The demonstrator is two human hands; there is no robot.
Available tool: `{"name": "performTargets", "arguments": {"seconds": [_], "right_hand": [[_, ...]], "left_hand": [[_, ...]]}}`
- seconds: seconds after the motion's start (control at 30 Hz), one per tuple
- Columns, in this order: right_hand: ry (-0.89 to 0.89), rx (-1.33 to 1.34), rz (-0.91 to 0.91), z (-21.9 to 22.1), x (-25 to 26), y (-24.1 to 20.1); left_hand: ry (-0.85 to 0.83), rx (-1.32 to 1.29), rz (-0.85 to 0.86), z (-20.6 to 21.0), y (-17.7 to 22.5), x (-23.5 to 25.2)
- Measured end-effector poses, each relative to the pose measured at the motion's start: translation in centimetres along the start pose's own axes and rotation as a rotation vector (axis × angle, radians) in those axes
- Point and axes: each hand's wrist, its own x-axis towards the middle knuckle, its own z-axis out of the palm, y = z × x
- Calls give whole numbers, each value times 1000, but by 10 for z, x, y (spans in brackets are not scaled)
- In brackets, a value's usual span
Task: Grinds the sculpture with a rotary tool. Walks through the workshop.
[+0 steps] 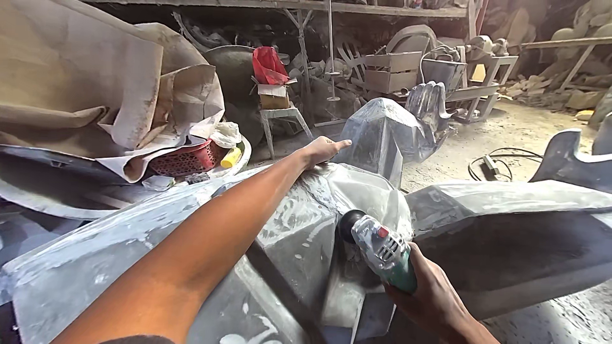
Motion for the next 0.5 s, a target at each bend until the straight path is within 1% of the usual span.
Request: {"name": "performTargets", "arguments": {"seconds": [0.17,0.27,0.33,0.37,0.5], "right_hand": [[-112,49,78,-28,51,-21],[-165,59,115,-36,68,-29],[-186,74,124,-38,65,-31],[-203,82,118,-39,61,-31],[-255,104,79,-44,54,-28]], "left_hand": [[9,-100,-12,-3,1,-4],[88,-246,-8,-9,-3,-8],[155,-282,6,-19,-6,-20],[182,-214,21,-27,-10,-31],[249,312,138,-71,-34,-89]]}}
